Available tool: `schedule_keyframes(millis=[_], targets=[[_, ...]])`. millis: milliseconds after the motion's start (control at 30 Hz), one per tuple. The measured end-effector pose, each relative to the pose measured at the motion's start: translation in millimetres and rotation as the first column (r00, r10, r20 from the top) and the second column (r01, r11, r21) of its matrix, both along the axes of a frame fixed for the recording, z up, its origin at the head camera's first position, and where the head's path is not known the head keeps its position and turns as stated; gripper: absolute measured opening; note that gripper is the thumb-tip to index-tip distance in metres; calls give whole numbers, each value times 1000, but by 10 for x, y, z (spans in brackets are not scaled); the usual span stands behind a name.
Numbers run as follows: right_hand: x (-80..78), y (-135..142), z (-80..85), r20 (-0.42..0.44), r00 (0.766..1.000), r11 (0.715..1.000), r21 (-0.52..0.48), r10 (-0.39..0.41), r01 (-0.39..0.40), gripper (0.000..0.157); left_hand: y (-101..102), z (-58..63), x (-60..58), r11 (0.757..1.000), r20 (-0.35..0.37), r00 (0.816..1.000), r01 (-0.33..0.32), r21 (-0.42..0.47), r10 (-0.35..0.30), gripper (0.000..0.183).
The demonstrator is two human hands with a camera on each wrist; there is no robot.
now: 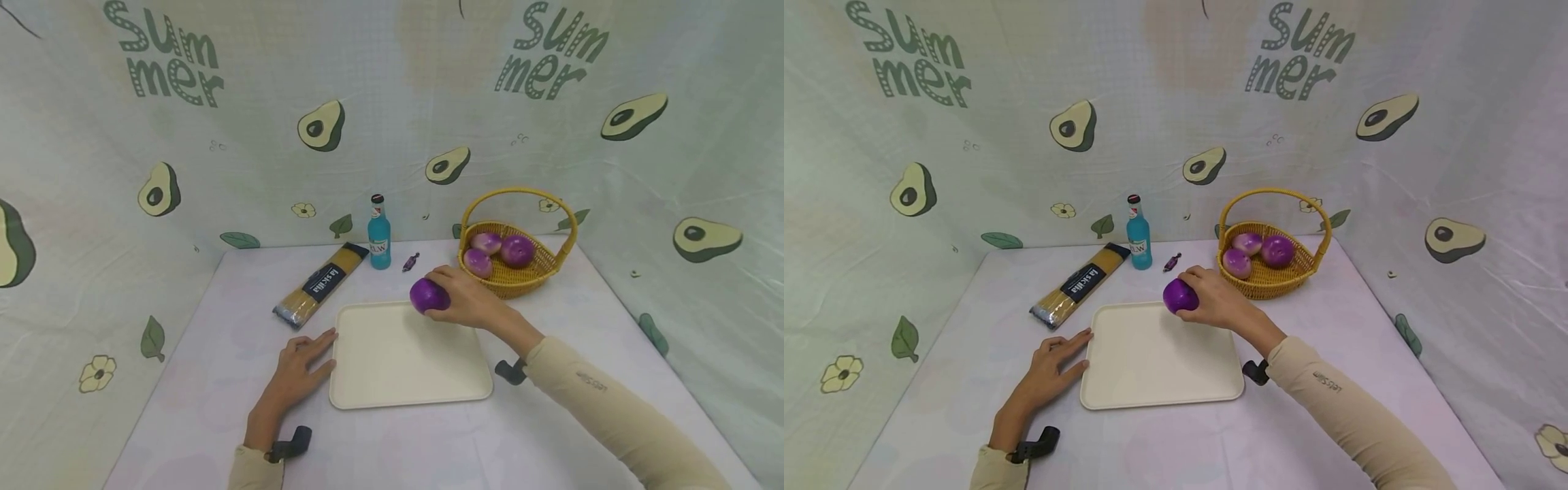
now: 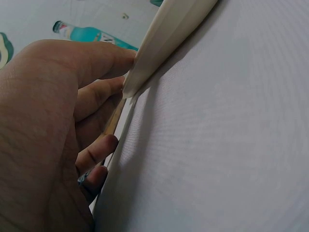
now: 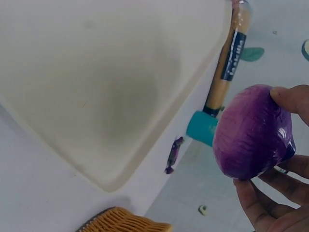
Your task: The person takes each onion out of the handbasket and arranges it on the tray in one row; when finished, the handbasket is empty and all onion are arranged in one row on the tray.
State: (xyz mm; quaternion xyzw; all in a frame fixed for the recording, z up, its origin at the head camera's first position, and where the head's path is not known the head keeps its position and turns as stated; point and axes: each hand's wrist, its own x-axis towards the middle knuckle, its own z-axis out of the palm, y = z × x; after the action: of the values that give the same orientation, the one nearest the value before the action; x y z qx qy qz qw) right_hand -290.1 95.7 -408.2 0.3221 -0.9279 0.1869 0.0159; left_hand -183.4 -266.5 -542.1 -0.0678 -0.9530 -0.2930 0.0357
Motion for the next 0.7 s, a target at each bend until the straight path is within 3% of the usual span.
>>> schedule_keyframes(millis=[700], targets=[[67, -191, -6, 16, 1000, 1000, 12, 5, -5, 69, -11, 5, 21, 1000, -24, 1000, 9, 2, -9, 58]])
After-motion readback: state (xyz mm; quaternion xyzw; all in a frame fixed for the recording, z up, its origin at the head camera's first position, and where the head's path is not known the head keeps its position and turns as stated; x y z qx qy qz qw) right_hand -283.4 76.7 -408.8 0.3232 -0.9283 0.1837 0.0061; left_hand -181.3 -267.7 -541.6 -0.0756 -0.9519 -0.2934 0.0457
